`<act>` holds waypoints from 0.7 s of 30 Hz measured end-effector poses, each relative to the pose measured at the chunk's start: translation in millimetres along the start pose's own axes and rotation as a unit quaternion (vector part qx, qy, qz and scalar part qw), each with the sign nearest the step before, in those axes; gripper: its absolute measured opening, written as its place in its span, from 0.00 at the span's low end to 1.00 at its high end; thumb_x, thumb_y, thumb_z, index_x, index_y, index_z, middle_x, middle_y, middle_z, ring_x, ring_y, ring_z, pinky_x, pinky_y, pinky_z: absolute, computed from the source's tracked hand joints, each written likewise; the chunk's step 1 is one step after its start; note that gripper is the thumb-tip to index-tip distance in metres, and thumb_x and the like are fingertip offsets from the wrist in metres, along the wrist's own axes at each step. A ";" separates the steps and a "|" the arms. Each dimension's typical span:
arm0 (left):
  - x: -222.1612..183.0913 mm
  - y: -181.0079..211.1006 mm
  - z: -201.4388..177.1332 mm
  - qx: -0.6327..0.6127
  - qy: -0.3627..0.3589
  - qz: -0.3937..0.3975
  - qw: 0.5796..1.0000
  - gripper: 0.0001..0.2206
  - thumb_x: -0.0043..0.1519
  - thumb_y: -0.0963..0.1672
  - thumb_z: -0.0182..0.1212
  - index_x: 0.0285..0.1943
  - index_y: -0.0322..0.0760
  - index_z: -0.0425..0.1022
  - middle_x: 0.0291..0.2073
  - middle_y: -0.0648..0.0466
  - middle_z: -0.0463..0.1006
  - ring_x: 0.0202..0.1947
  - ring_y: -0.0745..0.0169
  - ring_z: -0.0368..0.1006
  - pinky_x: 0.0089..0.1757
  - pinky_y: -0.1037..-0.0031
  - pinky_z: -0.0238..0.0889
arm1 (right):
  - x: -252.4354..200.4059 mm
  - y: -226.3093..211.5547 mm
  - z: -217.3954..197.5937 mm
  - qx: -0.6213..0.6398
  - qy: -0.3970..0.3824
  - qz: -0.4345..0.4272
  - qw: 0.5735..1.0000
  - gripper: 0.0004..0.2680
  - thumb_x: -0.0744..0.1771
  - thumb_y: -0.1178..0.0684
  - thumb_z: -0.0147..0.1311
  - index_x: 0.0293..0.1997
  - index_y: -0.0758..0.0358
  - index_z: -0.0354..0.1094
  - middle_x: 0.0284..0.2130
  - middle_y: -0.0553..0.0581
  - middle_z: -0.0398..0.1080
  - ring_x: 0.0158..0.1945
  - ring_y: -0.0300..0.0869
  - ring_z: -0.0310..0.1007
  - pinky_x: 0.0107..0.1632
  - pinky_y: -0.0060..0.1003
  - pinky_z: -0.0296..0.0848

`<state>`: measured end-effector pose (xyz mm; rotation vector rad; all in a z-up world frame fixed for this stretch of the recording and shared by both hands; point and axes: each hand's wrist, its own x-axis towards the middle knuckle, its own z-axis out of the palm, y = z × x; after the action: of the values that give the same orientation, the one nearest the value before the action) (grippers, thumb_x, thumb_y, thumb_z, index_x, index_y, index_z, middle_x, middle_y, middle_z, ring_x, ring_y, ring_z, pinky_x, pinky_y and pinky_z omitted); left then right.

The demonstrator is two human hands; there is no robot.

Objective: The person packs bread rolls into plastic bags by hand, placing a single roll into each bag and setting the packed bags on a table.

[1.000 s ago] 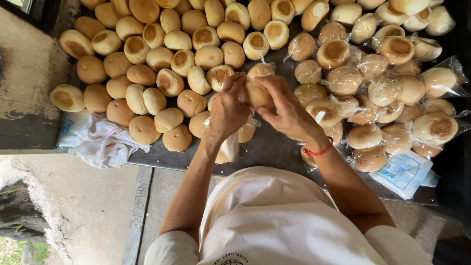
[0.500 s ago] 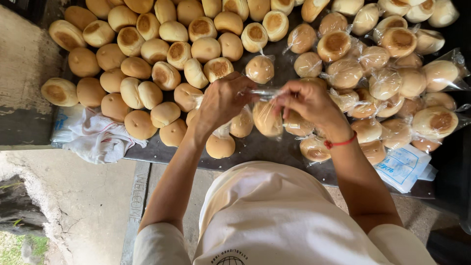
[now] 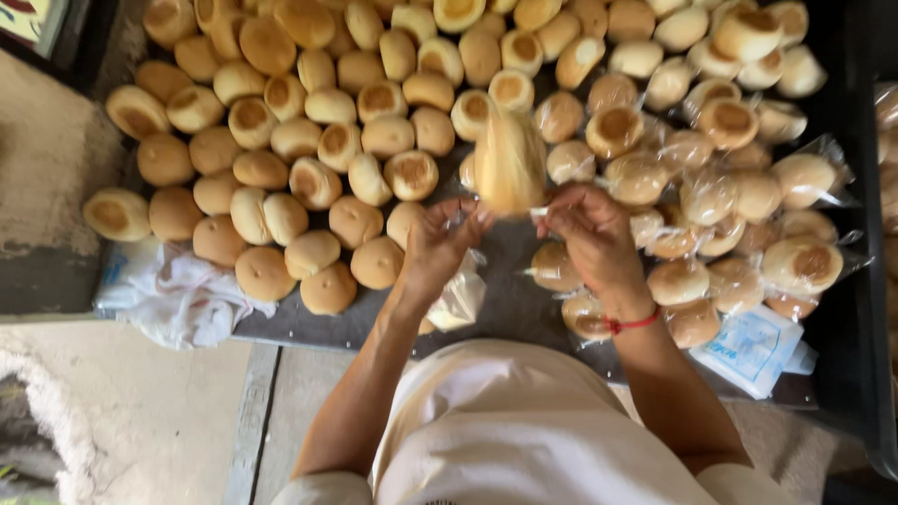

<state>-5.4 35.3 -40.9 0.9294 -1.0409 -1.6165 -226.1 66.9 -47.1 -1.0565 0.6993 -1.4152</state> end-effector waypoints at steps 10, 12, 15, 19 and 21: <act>14.8 -53.5 -28.9 0.076 -0.056 -0.031 0.995 0.12 0.69 0.44 0.62 0.46 0.26 0.83 0.36 0.54 0.83 0.36 0.70 0.72 0.40 0.75 0.69 | 5.5 -3.6 34.6 -0.500 -0.134 -0.106 0.849 0.03 0.66 0.64 0.56 0.42 0.67 0.71 0.40 0.56 0.76 0.43 0.47 0.75 0.46 0.39 0.75; 16.6 -63.6 -36.0 0.057 -0.117 -0.056 0.990 0.11 0.66 0.43 0.59 0.48 0.27 0.80 0.38 0.56 0.84 0.39 0.71 0.77 0.45 0.76 0.73 | 8.3 -1.8 34.1 -0.504 -0.137 -0.087 0.848 0.03 0.66 0.64 0.56 0.42 0.67 0.72 0.40 0.56 0.75 0.43 0.48 0.76 0.46 0.39 0.75; 3.2 -48.5 -30.4 0.046 -0.180 -0.140 0.973 0.11 0.68 0.44 0.58 0.49 0.29 0.80 0.40 0.56 0.83 0.41 0.72 0.77 0.46 0.77 0.72 | 6.7 9.8 29.7 -0.534 -0.102 -0.088 0.834 0.03 0.67 0.61 0.57 0.42 0.65 0.74 0.43 0.56 0.75 0.45 0.45 0.77 0.47 0.37 0.76; -20.2 -1.6 -11.2 0.269 -0.148 -0.030 0.951 0.08 0.66 0.43 0.64 0.50 0.35 0.79 0.36 0.54 0.84 0.37 0.68 0.76 0.39 0.74 0.73 | 6.4 36.6 13.8 -0.314 -0.075 0.012 0.946 0.04 0.69 0.61 0.52 0.45 0.68 0.73 0.50 0.55 0.75 0.48 0.38 0.76 0.49 0.33 0.78; -25.1 12.3 1.5 0.509 -0.012 0.237 0.827 0.09 0.60 0.42 0.69 0.47 0.39 0.82 0.35 0.51 0.81 0.32 0.53 0.77 0.34 0.66 0.70 | 7.2 44.1 3.9 -0.155 -0.014 0.100 0.983 0.04 0.68 0.61 0.56 0.45 0.71 0.73 0.49 0.57 0.75 0.47 0.37 0.75 0.50 0.31 0.76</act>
<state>3.2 57.7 -26.5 1.1665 -2.0327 -0.5713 -202.8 54.2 -83.2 -1.2059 1.0001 -1.1385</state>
